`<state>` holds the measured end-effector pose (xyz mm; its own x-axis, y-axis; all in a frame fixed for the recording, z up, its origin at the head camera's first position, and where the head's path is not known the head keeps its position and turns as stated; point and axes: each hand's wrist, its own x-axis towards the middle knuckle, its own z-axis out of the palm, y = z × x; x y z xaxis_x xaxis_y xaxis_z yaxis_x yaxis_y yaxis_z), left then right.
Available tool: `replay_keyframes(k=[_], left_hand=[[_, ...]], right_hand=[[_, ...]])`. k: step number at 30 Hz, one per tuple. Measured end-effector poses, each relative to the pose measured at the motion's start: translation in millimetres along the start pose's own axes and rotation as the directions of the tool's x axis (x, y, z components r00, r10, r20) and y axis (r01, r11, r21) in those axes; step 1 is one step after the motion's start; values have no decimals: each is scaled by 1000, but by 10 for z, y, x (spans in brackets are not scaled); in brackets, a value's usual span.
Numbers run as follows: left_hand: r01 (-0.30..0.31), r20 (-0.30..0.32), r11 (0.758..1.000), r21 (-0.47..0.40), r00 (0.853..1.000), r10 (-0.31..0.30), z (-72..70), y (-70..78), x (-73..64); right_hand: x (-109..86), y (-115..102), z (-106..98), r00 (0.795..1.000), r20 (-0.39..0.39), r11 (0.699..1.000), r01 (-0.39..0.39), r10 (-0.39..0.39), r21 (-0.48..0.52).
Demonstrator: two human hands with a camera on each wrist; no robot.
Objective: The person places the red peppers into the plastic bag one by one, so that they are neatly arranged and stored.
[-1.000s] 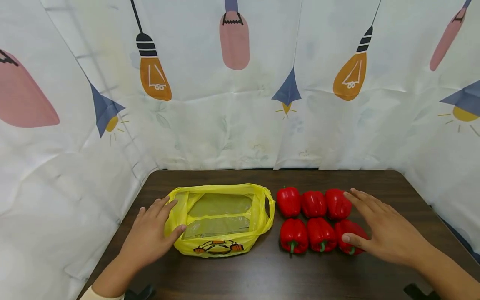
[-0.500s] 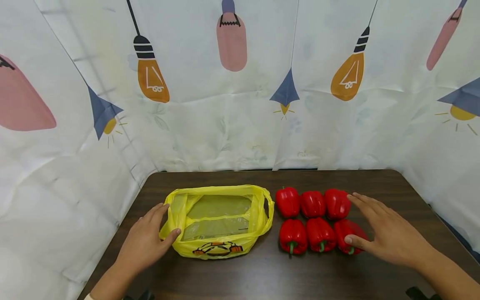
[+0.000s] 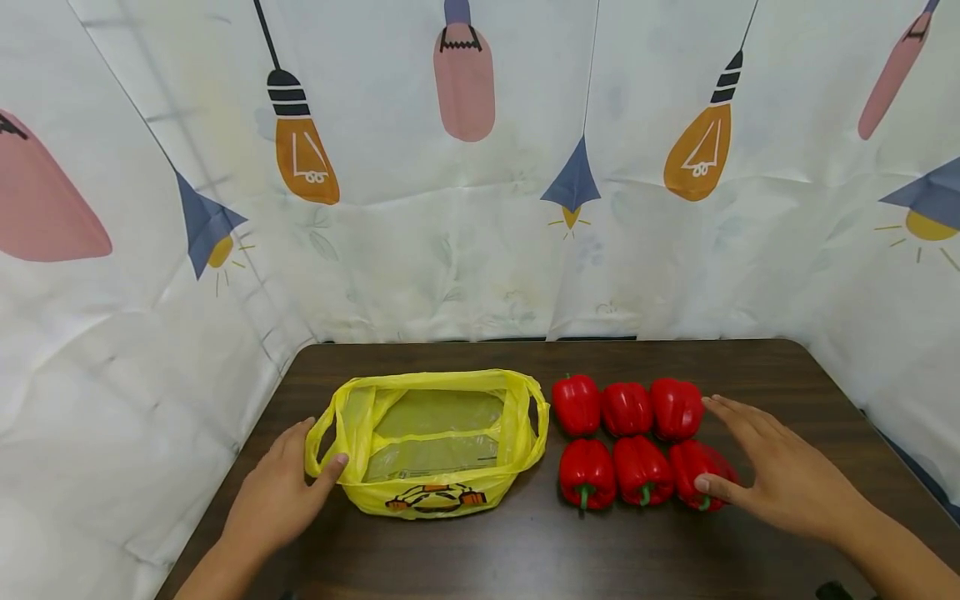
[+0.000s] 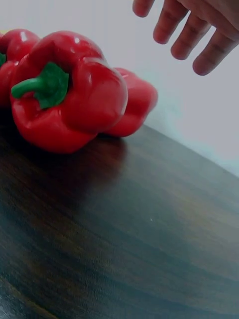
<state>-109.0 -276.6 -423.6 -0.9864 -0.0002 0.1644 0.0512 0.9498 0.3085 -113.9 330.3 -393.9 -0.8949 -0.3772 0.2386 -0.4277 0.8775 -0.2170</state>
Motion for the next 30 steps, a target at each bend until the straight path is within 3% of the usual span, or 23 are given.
replay_keyframes(k=[7, 11, 16, 20, 27, 30], left_hand=[[102, 67, 995, -4, 993, -101, -6, -43, -20], [171, 112, 985, -24, 979, -168, -15, -56, -20], [233, 206, 971, -45, 954, -219, -25, -55, 2], [268, 226, 963, -38, 941, -253, -17, -64, 5], [377, 302, 926, -5, 884, -358, -41, -76, 6], [398, 310, 917, -26, 875, -371, -42, -67, -2]], right_hand=[[-19, 46, 37, 1000, 20, 1000, -22, 22, -12], [-33, 72, 55, 999, 29, 999, -33, 33, -12], [-41, 100, 78, 999, 19, 999, -32, 32, -10], [-45, 116, 94, 999, 35, 999, -40, 40, -2], [-53, 143, 112, 997, 63, 999, -54, 54, -4], [-60, 140, 116, 997, 59, 999, -53, 53, -7]])
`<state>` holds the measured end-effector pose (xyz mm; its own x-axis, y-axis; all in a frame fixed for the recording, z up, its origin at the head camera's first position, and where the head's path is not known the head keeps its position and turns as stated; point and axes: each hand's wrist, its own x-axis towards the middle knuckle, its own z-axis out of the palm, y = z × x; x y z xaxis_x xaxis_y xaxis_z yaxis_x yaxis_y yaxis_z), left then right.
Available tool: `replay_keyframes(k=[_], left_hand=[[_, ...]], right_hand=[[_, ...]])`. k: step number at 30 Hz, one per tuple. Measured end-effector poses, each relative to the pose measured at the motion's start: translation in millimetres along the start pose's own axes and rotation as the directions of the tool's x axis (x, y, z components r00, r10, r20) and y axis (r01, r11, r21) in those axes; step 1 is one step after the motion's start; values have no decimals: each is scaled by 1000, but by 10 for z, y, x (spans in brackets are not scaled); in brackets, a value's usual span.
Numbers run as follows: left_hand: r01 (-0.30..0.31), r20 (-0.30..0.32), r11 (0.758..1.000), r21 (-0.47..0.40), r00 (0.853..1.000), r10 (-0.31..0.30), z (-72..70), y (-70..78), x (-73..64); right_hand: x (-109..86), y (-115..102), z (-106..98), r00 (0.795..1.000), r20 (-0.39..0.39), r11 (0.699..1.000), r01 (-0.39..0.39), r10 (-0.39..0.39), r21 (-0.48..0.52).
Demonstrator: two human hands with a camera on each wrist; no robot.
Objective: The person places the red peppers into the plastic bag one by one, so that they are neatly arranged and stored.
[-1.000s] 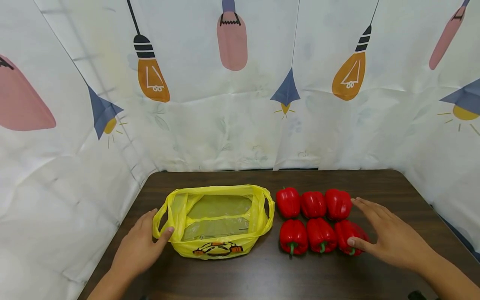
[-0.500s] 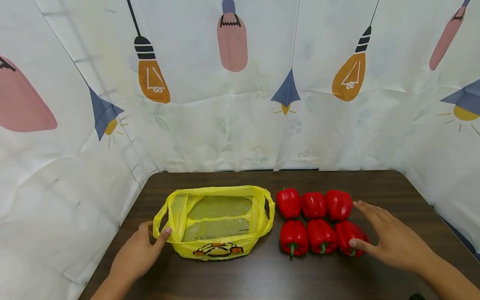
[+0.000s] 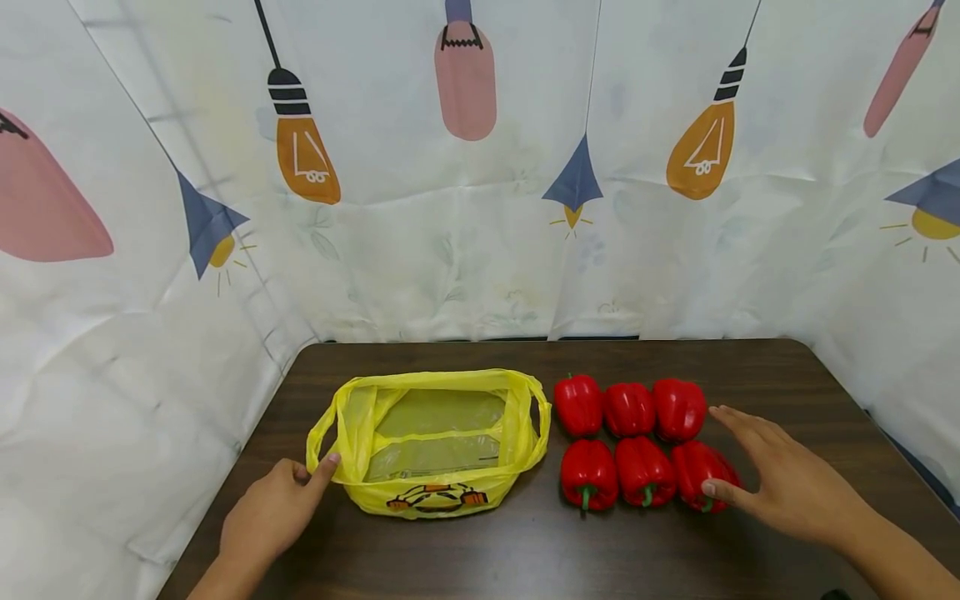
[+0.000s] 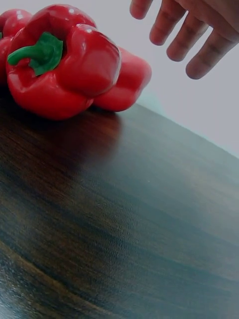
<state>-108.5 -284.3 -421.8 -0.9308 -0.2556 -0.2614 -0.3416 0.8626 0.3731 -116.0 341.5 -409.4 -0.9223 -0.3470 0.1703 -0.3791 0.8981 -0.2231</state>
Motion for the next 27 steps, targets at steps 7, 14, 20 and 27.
replay_keyframes(k=[7, 14, 20, 27], left_hand=[[-25, -31, 982, -189, 999, 19, 43, -51, 55], [-9, 33, 783, -622, 999, 38, 107, -15, 32], [8, 41, 616, -788, 998, 40, 147, 74, -36], [52, 75, 469, -881, 997, 32, 172, 141, -115]], right_hand=[[-4, 14, 17, 1000, -7, 1000, -5, 5, 4], [-10, 32, 40, 1000, -13, 1000, -6, 6, 9], [-18, 25, 47, 1000, -14, 1000, -3, 3, 10], [-15, 11, 49, 1000, -4, 1000, -5, 5, 14]])
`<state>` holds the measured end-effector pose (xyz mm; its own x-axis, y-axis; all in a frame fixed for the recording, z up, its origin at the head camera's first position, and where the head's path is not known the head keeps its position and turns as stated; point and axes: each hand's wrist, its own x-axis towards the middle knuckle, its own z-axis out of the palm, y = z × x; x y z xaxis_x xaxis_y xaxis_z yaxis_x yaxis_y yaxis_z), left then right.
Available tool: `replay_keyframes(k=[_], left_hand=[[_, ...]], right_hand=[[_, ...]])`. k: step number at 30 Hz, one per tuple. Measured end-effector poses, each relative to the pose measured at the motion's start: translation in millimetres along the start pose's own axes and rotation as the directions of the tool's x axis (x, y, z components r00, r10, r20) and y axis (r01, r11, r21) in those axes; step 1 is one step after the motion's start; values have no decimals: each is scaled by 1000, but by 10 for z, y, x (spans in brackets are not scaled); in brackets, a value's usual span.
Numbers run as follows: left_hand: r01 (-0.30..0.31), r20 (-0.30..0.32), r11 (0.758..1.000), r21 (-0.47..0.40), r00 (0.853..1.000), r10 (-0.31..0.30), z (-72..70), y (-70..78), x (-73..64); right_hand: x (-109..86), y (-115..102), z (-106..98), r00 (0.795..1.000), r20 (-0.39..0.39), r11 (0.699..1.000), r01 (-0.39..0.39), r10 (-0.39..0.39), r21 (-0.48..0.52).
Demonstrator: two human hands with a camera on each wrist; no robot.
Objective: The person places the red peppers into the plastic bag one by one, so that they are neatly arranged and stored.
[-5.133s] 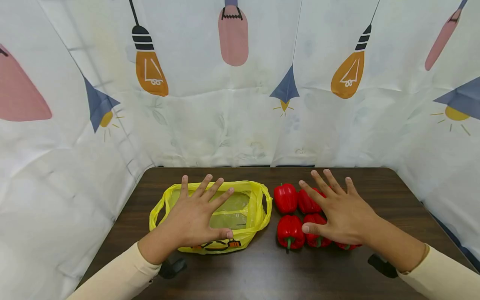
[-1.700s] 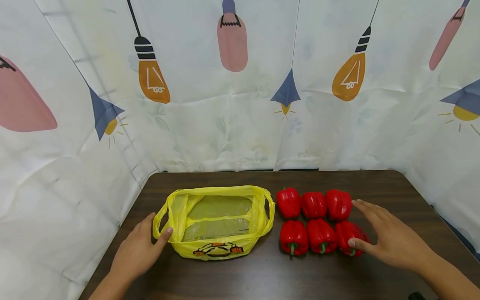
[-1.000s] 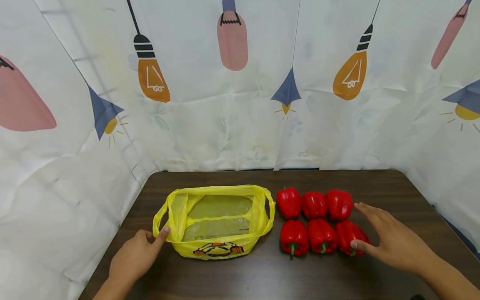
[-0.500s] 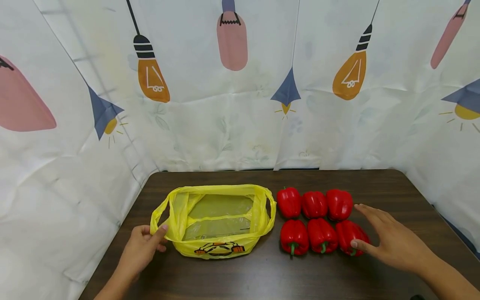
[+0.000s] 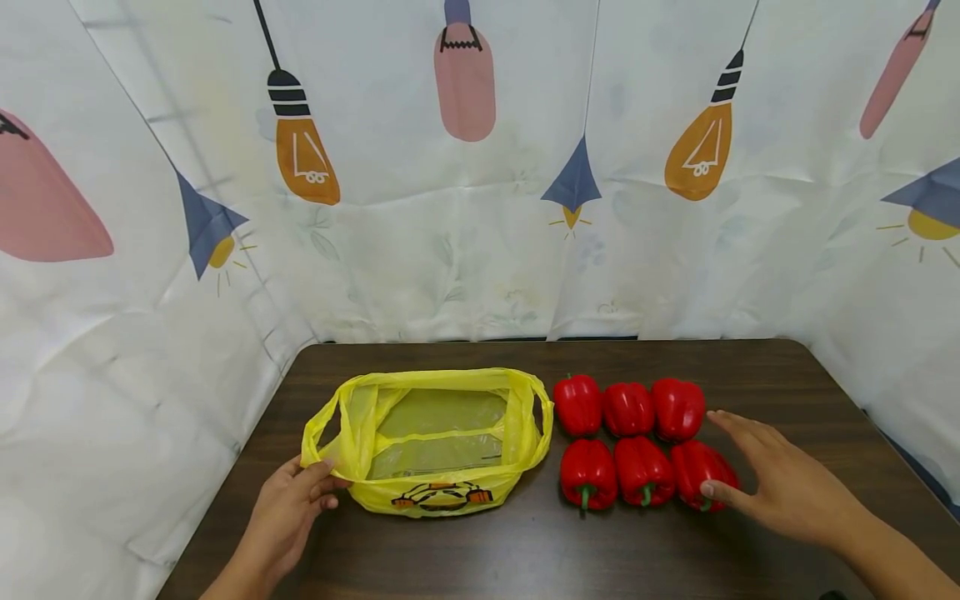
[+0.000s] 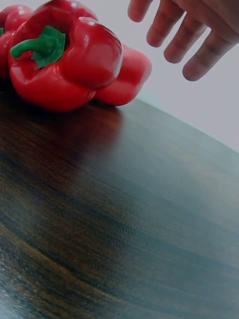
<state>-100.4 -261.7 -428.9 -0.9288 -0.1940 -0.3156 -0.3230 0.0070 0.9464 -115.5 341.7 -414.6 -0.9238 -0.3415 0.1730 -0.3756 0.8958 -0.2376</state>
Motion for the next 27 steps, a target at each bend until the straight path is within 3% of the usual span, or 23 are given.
replay_keyframes(k=[4, 13, 20, 27], left_hand=[[18, -35, 1000, 9, 999, -17, 5, -31, -7], [17, -107, 992, 121, 994, -4, -13, -98, 39], [9, -125, 988, 151, 992, 10, -18, -112, 62], [-1, -146, 986, 168, 989, 26, -7, -108, 62]], right_hand=[[5, -5, 1, 1000, 17, 1000, 0, 0, 12], [4, 22, 33, 998, 59, 998, 20, -24, 60], [17, 49, 69, 995, 84, 997, 40, -46, 71], [38, 112, 46, 982, 189, 983, -9, -27, 185]])
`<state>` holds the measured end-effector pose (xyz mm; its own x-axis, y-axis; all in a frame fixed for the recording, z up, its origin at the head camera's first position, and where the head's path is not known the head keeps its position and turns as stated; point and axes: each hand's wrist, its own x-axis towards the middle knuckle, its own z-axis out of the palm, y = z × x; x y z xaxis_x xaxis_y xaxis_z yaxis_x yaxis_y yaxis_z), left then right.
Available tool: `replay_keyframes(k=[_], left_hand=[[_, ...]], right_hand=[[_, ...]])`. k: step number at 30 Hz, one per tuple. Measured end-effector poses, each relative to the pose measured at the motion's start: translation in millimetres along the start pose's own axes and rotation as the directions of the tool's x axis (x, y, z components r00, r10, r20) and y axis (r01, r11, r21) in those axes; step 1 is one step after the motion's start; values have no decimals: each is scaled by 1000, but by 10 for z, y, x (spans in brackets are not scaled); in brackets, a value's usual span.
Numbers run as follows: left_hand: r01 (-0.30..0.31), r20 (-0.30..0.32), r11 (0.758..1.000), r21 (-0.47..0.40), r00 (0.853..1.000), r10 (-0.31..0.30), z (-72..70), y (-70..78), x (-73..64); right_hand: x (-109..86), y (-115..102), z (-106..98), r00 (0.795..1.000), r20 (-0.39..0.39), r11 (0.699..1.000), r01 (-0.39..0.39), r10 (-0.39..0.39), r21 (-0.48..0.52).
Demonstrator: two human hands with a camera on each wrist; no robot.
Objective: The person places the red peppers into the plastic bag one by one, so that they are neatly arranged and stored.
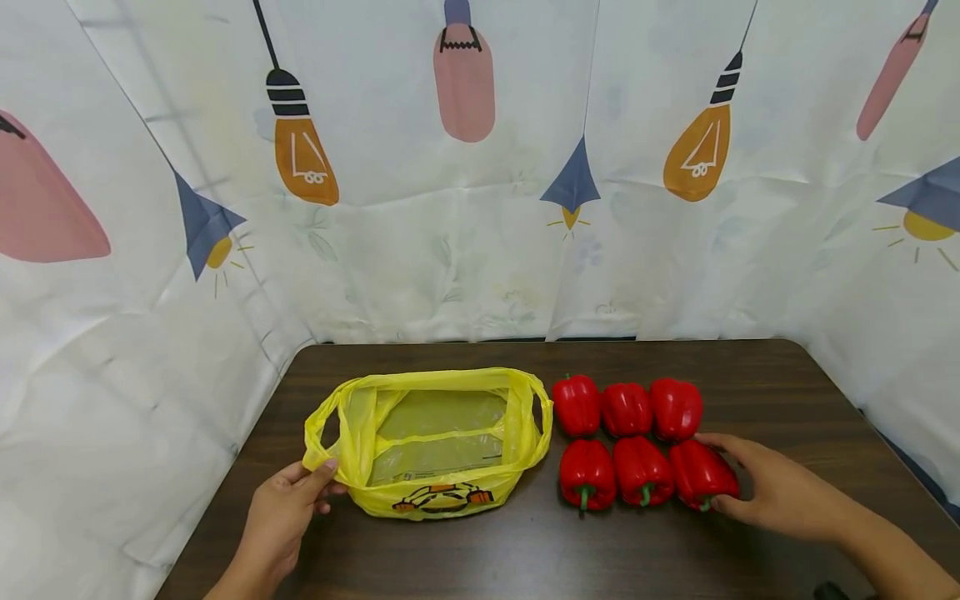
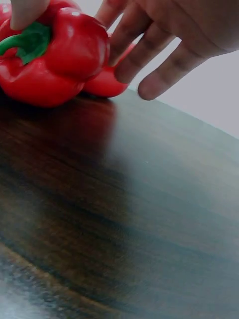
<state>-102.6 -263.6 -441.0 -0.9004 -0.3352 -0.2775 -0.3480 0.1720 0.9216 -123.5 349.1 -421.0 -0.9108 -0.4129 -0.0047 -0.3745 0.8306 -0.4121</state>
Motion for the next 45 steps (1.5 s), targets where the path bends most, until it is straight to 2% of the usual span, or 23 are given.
replay_keyframes(k=[5, 11, 20, 24, 30, 33, 37, 45], left_hand=[[4, 4, 1000, 9, 1000, -4, 4, 0, 1], [7, -3, 999, 48, 1000, -7, -2, 24, -14], [-2, 9, 999, 46, 1000, 2, -22, 44, 4], [1, 20, 999, 34, 1000, -2, -28, 49, 9], [8, 37, 999, 32, 999, -9, -38, 37, 25], [7, 42, 999, 36, 999, -8, -43, 31, 32], [4, 43, 999, 39, 999, -5, -42, 28, 29], [3, 45, 999, 51, 999, -5, -47, 21, 38]], right_hand=[[3, 41, -37, 997, 73, 994, 8, -17, 110], [-1, 63, -59, 997, 66, 992, 20, -28, 122], [17, 57, -81, 994, 105, 993, -25, 13, 116], [1, 46, -92, 997, 83, 993, -16, 6, 118], [-37, -7, -180, 1000, 27, 998, -5, 3, 64], [-45, -39, -245, 999, 17, 996, -50, 49, 68], [-45, -79, -336, 997, -5, 994, -70, 71, 83], [11, -176, -397, 995, -88, 995, -35, 43, 92]])
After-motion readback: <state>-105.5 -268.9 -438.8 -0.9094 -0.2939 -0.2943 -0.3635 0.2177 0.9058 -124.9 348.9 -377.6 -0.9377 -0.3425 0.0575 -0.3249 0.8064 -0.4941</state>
